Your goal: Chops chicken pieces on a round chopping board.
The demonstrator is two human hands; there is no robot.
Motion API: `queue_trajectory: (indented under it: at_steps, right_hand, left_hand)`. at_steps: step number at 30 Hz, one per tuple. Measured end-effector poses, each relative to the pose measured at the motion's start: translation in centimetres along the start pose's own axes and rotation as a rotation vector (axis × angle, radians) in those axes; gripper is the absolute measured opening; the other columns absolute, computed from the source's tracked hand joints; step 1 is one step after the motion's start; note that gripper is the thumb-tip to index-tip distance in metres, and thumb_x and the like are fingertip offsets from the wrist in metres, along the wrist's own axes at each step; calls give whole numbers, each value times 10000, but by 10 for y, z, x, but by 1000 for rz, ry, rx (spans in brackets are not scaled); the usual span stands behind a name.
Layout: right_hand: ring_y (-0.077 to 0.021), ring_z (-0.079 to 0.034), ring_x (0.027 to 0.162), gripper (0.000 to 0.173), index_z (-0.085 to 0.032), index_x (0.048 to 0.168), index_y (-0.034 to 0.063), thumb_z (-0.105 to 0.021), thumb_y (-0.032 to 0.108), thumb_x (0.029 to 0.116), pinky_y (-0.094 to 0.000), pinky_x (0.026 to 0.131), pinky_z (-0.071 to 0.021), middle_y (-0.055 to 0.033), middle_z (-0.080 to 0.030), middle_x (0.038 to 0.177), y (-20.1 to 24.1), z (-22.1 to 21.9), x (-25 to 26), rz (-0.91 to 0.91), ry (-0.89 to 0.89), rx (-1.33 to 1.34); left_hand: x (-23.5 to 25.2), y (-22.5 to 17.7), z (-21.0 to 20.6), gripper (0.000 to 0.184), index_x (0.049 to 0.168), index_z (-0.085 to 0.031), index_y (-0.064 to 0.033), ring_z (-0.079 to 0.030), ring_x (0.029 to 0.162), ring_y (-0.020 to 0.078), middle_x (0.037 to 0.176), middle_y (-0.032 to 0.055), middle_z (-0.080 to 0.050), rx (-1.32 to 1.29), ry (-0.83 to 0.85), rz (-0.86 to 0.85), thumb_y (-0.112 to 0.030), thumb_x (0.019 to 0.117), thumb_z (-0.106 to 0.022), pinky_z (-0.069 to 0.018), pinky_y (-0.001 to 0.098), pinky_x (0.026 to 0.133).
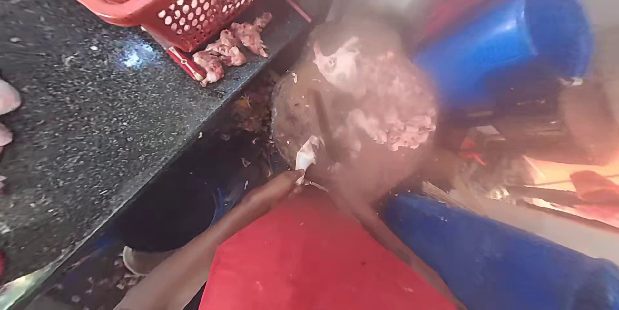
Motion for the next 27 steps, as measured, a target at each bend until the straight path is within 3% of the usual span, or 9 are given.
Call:
queue_trajectory:
  at_steps: [4, 9, 12, 15, 19, 21, 23, 25, 27]
  right_hand:
    - [-1, -410, 532, 747, -576, 993, 94, -319, 794, 955, -219, 498, -408, 110, -448, 671, 20, 4, -11, 281, -19, 296]
    - [-164, -531, 652, 595, -619, 1099, 2, -238, 457, 1116, -380, 637, -500, -62, -553, 783, -42, -2, 11, -96, 158, -66]
    - [-207, -581, 731, 532, -612, 1169, -28, -277, 383, 1122, -426, 730, -532, -105, -593, 850, -12, 26, 6, -82, 23, -127]
    - [-44, -431, 540, 539, -564, 1019, 54, -272, 504, 1076, -256, 517, -426, 70, -450, 675, 49, 53, -7, 231, -112, 140]
    - [33, -462, 547, 692, -591, 882, 220, -362, 872, 872, -187, 520, -417, 145, -490, 639, 83, 36, -20, 656, -158, 455]
    - [-66, -547, 618, 786, -637, 984, 38, -311, 754, 988, -281, 609, -514, 2, -562, 698, 30, 12, -9, 562, -181, 159]
    - [-200, -612, 789, 617, -626, 1170, -49, -310, 478, 1103, -409, 786, -542, -134, -630, 883, -9, 3, 5, 134, 58, -121]
    - [-236, -601, 776, 556, -624, 1153, -39, -312, 420, 1121, -454, 775, -531, -138, -606, 872, -12, 7, 14, -78, 96, -178]
    - [-166, -530, 633, 513, -606, 1105, -16, -319, 409, 1102, -381, 634, -513, -56, -532, 759, 10, 23, 6, 25, 17, -69]
  left_hand:
    - [-4, 7, 15, 548, 1019, -641, -49, -564, 737, 194, 809, 62, -578, 538, -142, 4, -464, 1115, -296, -494, 445, 739]
    - [-13, -8, 23, 577, 1044, -638, -47, -593, 810, 252, 864, 105, -599, 648, -159, 13, -498, 1110, -283, -492, 514, 796]
    - [-15, -22, 32, 576, 1061, -638, -43, -603, 791, 245, 853, 104, -606, 675, -116, -55, -509, 1105, -302, -508, 503, 786]
    - [11, -32, 40, 525, 1039, -646, -56, -574, 712, 169, 804, 50, -582, 624, -154, -130, -471, 1109, -334, -513, 406, 714]
    - [36, -37, 52, 573, 1201, -665, -47, -658, 1046, 361, 1098, 201, -685, 758, -298, -27, -504, 1099, -334, -481, 622, 951]
    - [35, -38, 54, 571, 1209, -667, -50, -656, 1059, 363, 1117, 203, -684, 777, -293, -33, -503, 1099, -336, -479, 626, 958]
    - [29, -40, 55, 566, 1198, -654, -31, -650, 1050, 368, 1111, 215, -673, 755, -274, -40, -487, 1103, -334, -478, 625, 946]
    - [18, -43, 50, 533, 1197, -645, -14, -638, 954, 311, 1050, 192, -656, 640, -223, -71, -447, 1115, -345, -505, 553, 890]
    - [19, -34, 41, 436, 1109, -624, -73, -541, 658, 127, 814, 25, -560, 419, -172, -121, -413, 1119, -352, -507, 326, 624]
Point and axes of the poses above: each hand's wrist, its own x-axis towards the middle knuckle, its own z-axis out of the back of the hand, y = z × x, the point moved 2 cm from there along x, towards the middle knuckle
